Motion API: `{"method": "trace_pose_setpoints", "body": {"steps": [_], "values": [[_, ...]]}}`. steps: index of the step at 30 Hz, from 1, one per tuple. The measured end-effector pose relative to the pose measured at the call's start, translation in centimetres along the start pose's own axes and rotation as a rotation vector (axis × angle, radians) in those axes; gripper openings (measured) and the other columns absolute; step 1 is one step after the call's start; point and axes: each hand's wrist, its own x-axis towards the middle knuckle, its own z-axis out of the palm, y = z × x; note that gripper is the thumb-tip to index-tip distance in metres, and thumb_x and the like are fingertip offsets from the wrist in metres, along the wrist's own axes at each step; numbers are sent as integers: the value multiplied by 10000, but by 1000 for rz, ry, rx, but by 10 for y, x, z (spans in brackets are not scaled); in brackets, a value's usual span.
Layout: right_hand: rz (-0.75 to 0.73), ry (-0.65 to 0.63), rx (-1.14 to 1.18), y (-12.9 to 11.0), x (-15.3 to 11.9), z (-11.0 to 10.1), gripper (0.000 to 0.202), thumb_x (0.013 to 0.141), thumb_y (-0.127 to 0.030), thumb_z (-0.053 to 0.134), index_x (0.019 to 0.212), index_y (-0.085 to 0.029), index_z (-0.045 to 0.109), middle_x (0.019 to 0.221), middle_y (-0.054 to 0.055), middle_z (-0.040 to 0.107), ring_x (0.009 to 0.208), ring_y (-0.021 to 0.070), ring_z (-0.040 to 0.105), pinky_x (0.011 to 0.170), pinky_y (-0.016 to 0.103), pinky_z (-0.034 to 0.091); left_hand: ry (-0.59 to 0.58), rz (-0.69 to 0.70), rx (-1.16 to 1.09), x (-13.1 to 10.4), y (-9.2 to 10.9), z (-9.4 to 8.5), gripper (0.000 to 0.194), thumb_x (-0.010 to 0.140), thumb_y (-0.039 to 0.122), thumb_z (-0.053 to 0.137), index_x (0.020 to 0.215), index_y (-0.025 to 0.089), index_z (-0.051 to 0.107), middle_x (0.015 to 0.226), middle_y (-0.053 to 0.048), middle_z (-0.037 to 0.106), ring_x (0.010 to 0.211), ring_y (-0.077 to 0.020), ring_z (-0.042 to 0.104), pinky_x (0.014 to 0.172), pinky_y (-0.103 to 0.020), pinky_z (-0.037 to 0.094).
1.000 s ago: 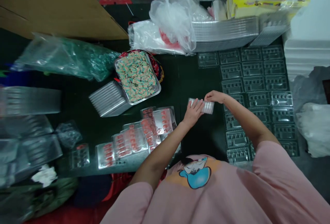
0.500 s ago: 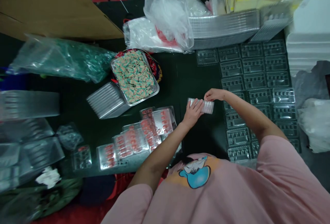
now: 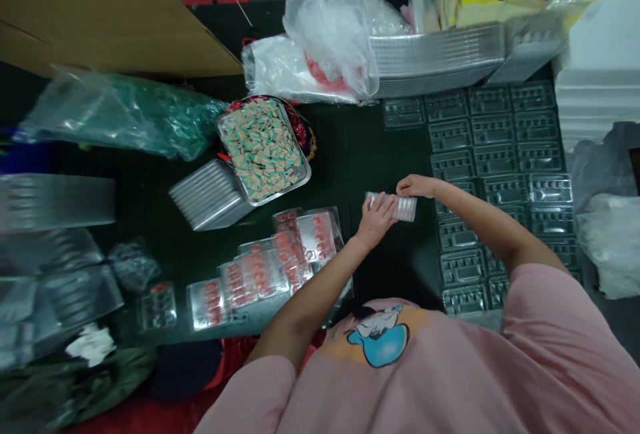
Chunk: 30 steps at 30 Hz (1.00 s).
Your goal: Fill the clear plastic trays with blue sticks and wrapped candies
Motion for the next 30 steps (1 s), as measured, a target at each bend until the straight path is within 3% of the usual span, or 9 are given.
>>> {"method": "trace_pose_setpoints", "body": {"steps": [5,10,14,16,18,21,24,26,30], "values": [[16,160,-80,10,9,0,143,710,-281,568,718,-154,635,628,-25,558,611,103,456,601,225,352,-10,-20,6,-6,2,3,526,921,372,531,1421,218,476,1446,-151,514,1417,-315,367,1149,-565,204],[27,526,-315,15,26,-38,187,812,-169,454,812,-152,641,748,25,625,712,139,531,688,239,397,-20,-4,30,-17,2,4,512,924,381,525,1417,248,485,1447,-125,519,1409,-311,381,1136,-555,242],[142,579,-453,5,46,-72,211,833,-110,466,886,-150,666,830,83,661,788,189,561,762,291,410,9,11,66,-15,-1,4,517,923,379,530,1421,249,479,1448,-121,518,1409,-311,380,1136,-562,242],[164,617,-541,-2,53,-74,228,879,-153,472,984,-152,674,979,132,667,912,239,575,831,342,422,22,21,76,-11,-3,3,514,927,388,520,1419,244,481,1452,-122,513,1411,-309,379,1135,-560,244],[78,670,-628,-6,55,-63,285,912,-244,497,1144,-161,641,1195,176,607,1099,307,529,936,435,404,24,26,78,-7,-5,2,514,931,395,511,1420,241,480,1458,-125,505,1412,-307,377,1134,-556,247],[-181,550,-733,-2,53,-33,510,843,-371,657,1319,-225,547,1449,165,440,1327,382,352,1066,579,288,28,23,76,-4,-6,3,510,939,406,492,1421,239,479,1465,-126,496,1416,-306,370,1134,-552,247],[-312,345,-801,11,51,-17,626,754,-333,769,1335,-284,538,1540,110,363,1423,380,235,1130,608,200,52,18,76,-5,-7,4,494,947,414,472,1410,241,492,1465,-116,499,1416,-308,368,1132,-549,249],[-289,358,-831,20,54,-22,611,770,-271,753,1341,-293,535,1555,97,351,1447,366,214,1142,615,189,61,14,87,-6,-6,4,488,949,416,469,1405,244,497,1462,-110,503,1407,-306,382,1131,-543,253],[-198,455,-953,27,63,-55,619,807,-156,683,1390,-247,498,1555,129,342,1451,355,232,1111,605,286,61,10,140,-6,-6,1,497,948,430,474,1399,225,502,1451,-114,517,1364,-300,433,1128,-526,260]]}}
